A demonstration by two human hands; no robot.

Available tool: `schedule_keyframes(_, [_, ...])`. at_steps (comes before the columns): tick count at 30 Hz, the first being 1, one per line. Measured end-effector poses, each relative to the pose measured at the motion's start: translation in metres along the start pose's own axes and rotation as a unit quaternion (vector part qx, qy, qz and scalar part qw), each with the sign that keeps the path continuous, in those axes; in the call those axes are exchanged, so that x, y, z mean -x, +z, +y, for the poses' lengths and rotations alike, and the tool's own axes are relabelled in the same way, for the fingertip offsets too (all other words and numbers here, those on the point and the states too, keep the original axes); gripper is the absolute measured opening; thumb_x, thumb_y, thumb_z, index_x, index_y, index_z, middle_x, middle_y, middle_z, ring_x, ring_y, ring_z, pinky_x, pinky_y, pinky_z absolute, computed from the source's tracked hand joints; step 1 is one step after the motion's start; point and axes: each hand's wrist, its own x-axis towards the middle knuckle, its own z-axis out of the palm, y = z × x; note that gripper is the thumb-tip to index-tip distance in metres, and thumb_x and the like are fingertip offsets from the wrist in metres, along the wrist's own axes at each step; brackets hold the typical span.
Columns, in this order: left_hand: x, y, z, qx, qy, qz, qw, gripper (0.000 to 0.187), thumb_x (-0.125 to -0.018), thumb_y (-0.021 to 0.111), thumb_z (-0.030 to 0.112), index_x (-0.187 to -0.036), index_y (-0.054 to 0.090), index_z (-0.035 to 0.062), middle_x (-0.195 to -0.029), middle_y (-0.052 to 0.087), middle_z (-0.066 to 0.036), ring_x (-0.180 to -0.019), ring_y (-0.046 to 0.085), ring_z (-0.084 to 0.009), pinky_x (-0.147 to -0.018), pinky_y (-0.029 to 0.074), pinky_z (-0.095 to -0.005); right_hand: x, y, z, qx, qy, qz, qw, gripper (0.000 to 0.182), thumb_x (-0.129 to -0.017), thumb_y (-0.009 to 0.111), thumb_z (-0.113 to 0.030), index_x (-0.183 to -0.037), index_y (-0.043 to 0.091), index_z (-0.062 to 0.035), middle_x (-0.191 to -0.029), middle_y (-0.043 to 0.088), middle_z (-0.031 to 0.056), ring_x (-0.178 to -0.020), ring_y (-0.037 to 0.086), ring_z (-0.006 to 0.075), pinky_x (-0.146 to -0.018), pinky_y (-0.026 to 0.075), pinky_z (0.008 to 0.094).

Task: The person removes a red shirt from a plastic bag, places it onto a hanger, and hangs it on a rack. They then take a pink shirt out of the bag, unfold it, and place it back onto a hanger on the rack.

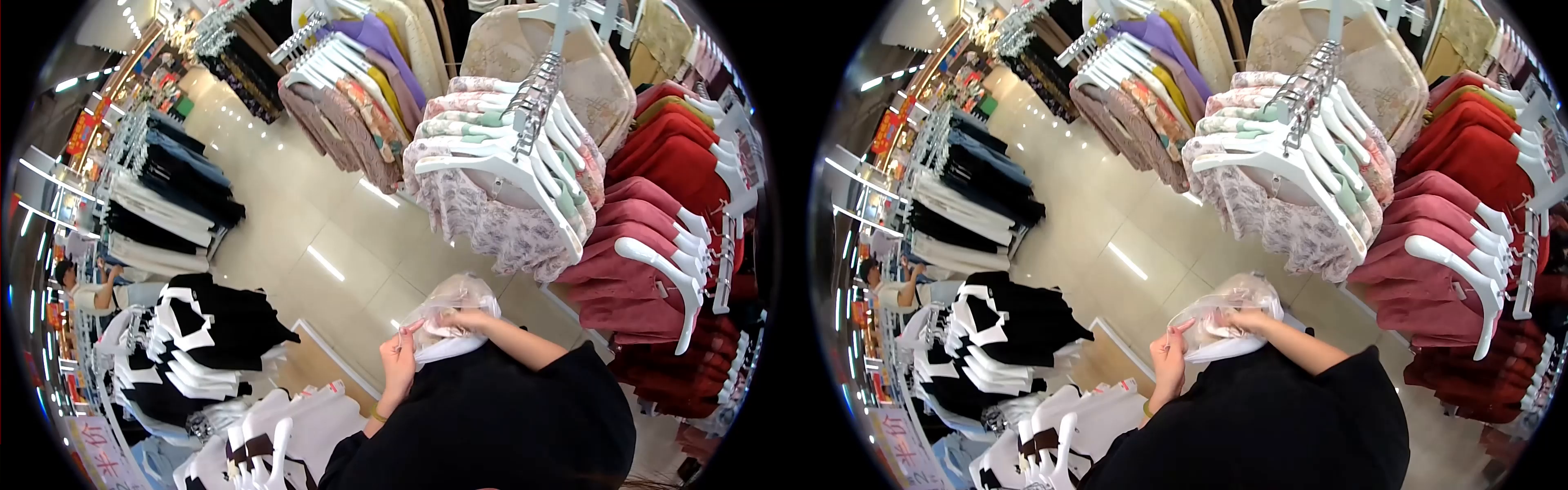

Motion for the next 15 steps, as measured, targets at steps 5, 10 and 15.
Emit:
schedule_keyframes(5, [-0.003, 0.025, -0.021, -0.049, 0.087, -0.139, 0.985, 0.027, -0.094, 0.049, 0.016, -0.085, 0.064, -0.0036, -0.080, 0.068, -0.009, -0.067, 0.052, -0.0062, -0.060, 0.042, -0.0242, 0.056, 0.005, -0.016, -0.060, 0.059, -0.142, 0.986, 0.065, -0.070, 0.075, -0.036, -0.124, 0.052, -0.0084, -0.111, 0.059, 0.0061, -0.098, 0.055, 0.0183, -0.085, 0.044, 0.0311])
schedule_keyframes(10, [0.011, 0.029, -0.001, -0.061, 0.069, -0.283, 0.955, 0.026, -0.095, 0.048, 0.016, -0.099, 0.065, -0.0035, -0.091, 0.068, -0.009, -0.083, 0.058, -0.0090, -0.075, 0.047, -0.0260, 0.001, 0.028, 0.008, 0.069, -0.211, -0.217, 0.950, 0.040, -0.079, 0.060, -0.015, -0.116, 0.054, 0.0006, -0.104, 0.062, 0.0116, -0.097, 0.059, 0.0211, -0.081, 0.047, 0.0326])
schedule_keyframes(15, [0.024, 0.012, 0.018, -0.095, 0.067, -0.327, 0.938, 0.025, -0.095, 0.048, 0.016, -0.102, 0.065, -0.0005, -0.086, 0.067, -0.012, -0.075, 0.056, -0.0087, -0.070, 0.046, -0.0260, 0.013, 0.091, -0.038, 0.152, -0.175, 0.052, 0.972, 0.041, -0.081, 0.059, -0.041, -0.101, 0.065, -0.0058, -0.093, 0.064, 0.0140, -0.089, 0.061, 0.0247, -0.077, 0.047, 0.0358])
